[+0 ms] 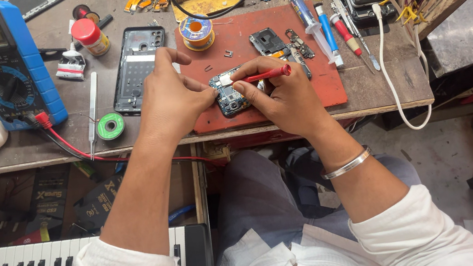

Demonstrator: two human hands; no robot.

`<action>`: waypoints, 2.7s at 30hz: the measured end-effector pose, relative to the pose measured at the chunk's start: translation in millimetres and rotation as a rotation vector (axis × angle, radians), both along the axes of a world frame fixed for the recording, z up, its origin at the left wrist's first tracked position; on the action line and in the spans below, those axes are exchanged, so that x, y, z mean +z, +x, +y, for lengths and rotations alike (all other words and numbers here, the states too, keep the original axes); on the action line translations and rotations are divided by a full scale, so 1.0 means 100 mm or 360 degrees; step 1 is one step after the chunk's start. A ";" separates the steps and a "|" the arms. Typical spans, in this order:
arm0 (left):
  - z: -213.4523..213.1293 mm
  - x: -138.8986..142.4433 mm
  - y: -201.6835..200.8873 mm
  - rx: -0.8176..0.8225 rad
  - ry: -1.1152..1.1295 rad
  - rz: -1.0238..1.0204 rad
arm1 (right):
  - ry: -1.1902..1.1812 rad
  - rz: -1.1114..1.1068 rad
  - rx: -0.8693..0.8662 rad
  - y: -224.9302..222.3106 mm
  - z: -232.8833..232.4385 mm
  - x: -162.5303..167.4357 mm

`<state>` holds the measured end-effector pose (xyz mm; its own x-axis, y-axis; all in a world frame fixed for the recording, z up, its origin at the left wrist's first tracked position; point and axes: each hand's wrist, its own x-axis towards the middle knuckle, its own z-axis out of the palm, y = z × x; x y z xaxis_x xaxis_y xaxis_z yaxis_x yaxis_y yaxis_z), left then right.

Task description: The person repairs a disassembled smartphone at a workbench. They use a red screwdriver to unscrew and pry components from the phone motherboard, manipulate small parts with their fingers, and reposition the board on the mat while other phone parts and a multimeter sit on the bench.

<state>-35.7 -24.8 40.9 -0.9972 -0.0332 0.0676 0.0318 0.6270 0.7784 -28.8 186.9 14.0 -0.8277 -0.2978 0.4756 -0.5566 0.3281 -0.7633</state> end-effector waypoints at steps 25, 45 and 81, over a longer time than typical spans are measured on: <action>0.05 -0.41 0.50 -0.0305 0.0471 0.0729 | 0.0020 0.0149 0.0142 0.00 0.04 0.02; 0.09 -0.41 0.48 -0.0316 0.0508 0.0655 | 0.0032 0.0046 0.0108 0.01 0.05 0.04; 0.10 -0.38 0.51 -0.0289 0.0394 0.0684 | 0.0082 0.0078 0.0110 0.02 0.05 0.04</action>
